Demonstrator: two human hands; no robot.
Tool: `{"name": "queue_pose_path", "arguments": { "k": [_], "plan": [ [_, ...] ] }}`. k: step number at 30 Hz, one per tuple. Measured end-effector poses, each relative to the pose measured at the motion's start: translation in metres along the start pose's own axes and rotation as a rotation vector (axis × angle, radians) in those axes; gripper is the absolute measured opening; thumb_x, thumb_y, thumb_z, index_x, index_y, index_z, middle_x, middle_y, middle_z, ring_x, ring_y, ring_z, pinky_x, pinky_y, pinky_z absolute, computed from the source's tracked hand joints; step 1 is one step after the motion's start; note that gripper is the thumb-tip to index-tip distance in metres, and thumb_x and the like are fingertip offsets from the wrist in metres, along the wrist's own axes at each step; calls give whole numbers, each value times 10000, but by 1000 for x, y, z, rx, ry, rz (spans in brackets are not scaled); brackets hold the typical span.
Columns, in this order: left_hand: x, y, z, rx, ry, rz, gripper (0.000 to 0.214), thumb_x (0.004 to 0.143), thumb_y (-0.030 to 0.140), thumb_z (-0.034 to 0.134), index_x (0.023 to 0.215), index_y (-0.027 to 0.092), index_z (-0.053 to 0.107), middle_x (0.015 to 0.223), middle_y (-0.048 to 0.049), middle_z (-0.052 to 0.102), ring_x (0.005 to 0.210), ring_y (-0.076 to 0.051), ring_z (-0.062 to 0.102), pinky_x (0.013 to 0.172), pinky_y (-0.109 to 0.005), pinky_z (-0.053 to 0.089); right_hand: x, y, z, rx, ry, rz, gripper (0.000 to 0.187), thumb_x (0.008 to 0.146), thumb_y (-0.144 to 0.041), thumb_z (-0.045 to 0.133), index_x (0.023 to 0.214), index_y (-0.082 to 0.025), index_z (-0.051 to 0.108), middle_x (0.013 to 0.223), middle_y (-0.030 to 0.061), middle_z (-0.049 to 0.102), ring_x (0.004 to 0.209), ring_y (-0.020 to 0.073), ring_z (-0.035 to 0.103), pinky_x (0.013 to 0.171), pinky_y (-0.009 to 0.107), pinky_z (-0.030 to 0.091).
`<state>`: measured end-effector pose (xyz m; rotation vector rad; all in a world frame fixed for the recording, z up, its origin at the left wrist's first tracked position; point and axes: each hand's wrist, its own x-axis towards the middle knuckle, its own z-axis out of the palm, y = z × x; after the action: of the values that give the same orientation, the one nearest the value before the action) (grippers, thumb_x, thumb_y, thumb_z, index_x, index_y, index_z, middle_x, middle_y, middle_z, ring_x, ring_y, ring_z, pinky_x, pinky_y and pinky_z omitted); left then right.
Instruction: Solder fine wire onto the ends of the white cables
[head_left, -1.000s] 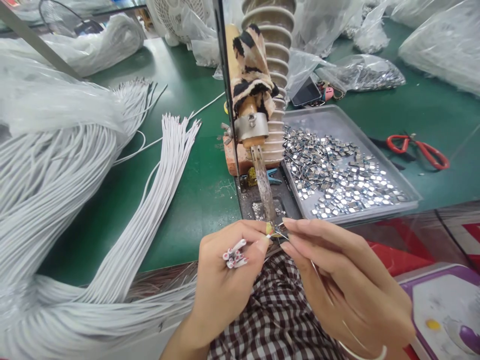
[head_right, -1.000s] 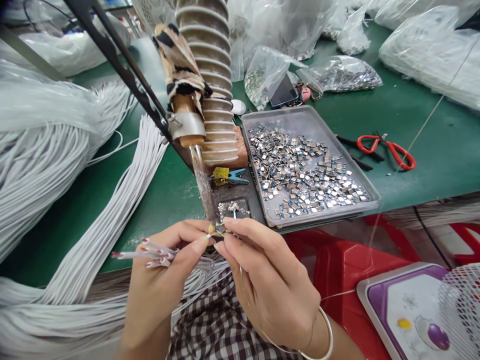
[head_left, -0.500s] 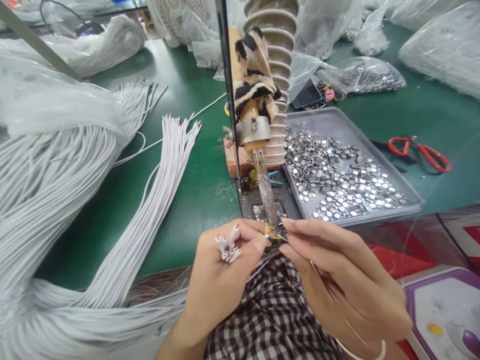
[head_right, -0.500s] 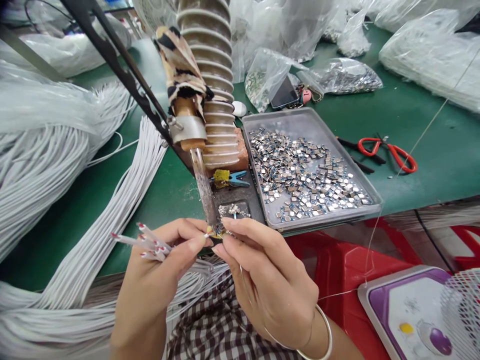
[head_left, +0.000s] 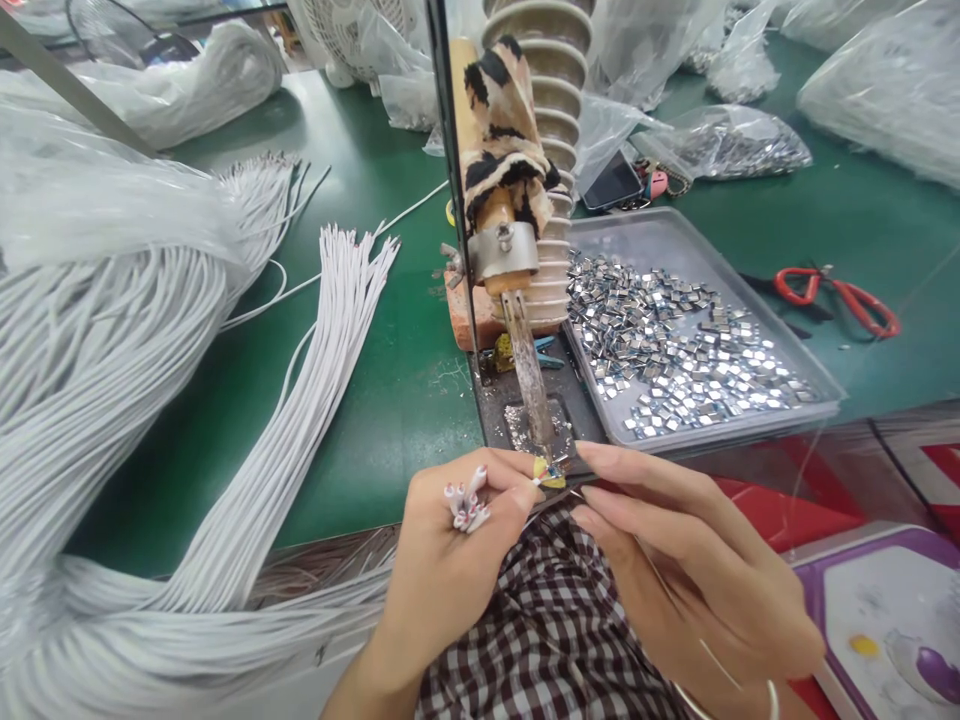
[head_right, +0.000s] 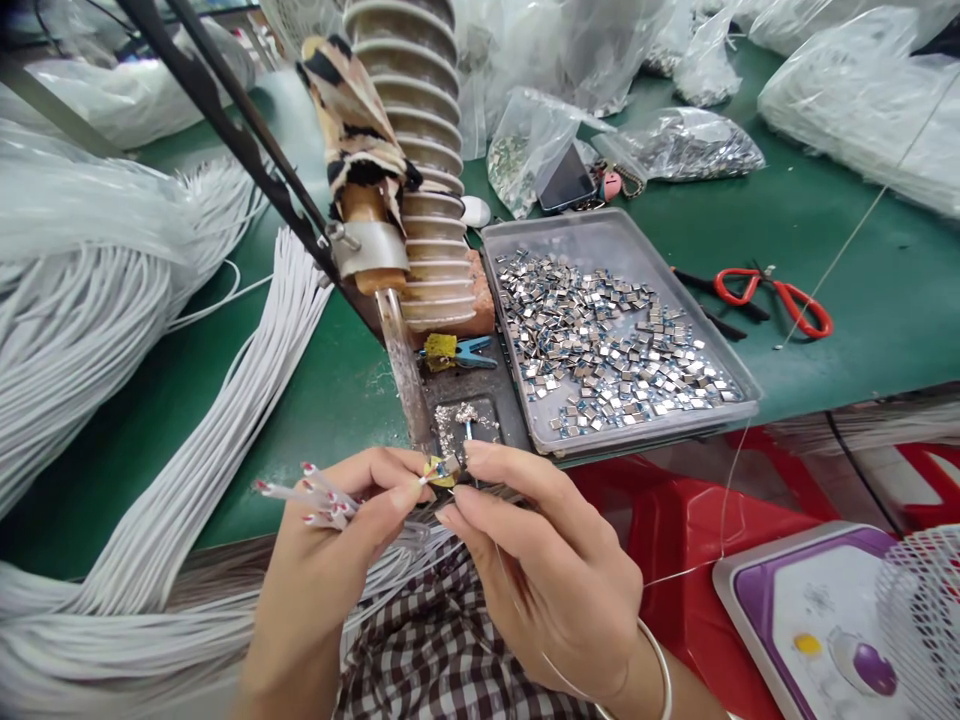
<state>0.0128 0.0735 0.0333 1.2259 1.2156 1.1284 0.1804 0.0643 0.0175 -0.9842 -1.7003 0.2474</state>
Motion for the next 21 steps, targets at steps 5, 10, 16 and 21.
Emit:
{"name": "queue_pose_path", "arguments": {
  "k": [5,10,16,21],
  "plan": [
    [-5,0,4,96,-11,51,233,858,81,586,665,181,671,861,-5,797,721,-123,689,659,-203,494,-5,2,1,66,-58,239,357,914,15,519,1158,-210,651,859,-11,678,798,85,653,760,201,570],
    [-14,-13,5,58,-101,27,213,936,198,609,776,181,748,938,-49,811,704,-147,717,712,-244,547,-3,1,2,202,-72,408,204,914,-82,609,1006,-258,657,868,-43,657,778,73,619,721,171,530],
    [-33,-40,-5,-188,84,-89,351,976,455,565,1002,179,780,898,-81,753,654,-139,676,633,-236,546,-3,3,-23,55,54,402,206,864,-36,637,924,-233,625,885,-15,622,854,115,591,768,222,503],
    [-46,-37,3,-226,-144,-254,726,790,195,816,1413,388,497,1034,11,569,574,-32,489,524,-139,424,-4,-15,-18,5,-322,131,95,867,-99,671,913,-180,651,834,31,667,807,167,550,728,295,506]
  ]
}}
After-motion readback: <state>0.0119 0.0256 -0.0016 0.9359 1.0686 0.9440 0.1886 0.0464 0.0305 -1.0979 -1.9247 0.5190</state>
